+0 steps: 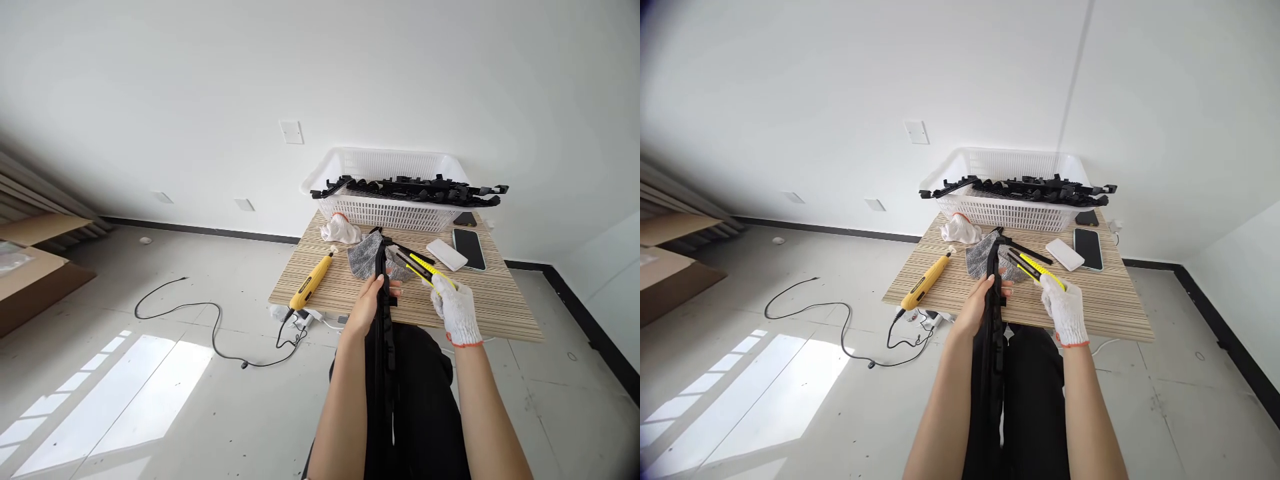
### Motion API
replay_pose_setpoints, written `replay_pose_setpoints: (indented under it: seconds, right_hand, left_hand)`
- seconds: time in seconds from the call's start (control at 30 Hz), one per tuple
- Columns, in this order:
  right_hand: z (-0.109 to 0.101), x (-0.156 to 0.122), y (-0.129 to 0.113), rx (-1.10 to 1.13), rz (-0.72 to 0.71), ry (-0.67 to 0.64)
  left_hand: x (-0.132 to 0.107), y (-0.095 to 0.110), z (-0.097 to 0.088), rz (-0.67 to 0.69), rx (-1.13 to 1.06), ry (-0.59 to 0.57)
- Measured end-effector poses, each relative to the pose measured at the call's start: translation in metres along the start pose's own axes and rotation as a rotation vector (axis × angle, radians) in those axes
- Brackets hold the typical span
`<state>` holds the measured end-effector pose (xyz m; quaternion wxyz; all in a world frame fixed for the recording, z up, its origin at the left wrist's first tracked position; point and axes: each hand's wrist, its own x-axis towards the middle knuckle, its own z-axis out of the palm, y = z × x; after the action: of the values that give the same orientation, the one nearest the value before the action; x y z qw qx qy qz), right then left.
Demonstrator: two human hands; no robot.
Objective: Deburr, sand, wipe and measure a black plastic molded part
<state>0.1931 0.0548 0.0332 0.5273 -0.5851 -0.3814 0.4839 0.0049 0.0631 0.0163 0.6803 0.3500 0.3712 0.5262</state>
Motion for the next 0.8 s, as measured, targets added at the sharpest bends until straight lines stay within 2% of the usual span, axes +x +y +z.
replay_pose_setpoints:
  seconds: [0.1,0.2,0.3,0.43,0.47,0.57,0.67,0.73,0.8]
  right_hand:
    - [0.001,0.001,0.001,-0.021,0.008,-0.052]
    - [0.001,0.001,0.001,-0.003,-0.004,-0.003]
    - [0.002,0.001,0.001,0.007,0.002,-0.034]
    - [0.003,-0.002,-0.001,0.077,-0.038,0.081]
    - [0.003,-0.004,-0.001,0.098,-0.025,0.068]
    - [0.004,-0.016,0.002,0.147,0.072,-0.133]
    - [0.015,-0.033,0.007,0.207,0.203,-0.345]
    - [0.028,-0.042,0.009,0.255,0.307,-0.425]
    - [0.041,-0.045,0.008,0.273,0.334,-0.448]
  left_hand:
    - [0.0,0.0,0.0,0.01,0.028,0.034]
    - [0.0,0.001,0.0,-0.006,0.035,-0.009]
    - [-0.001,0.002,0.002,0.001,0.019,0.005]
    - [-0.003,0.005,0.004,0.023,0.081,0.028]
    - [-0.004,0.005,0.005,0.025,0.084,0.018]
    - [-0.004,0.006,0.005,0.041,0.056,0.036]
    - [-0.005,0.003,0.006,0.062,0.084,0.072]
    - [-0.004,0.0,0.007,0.056,0.099,0.051]
    - [-0.003,-0.003,0.007,0.041,0.065,0.031]
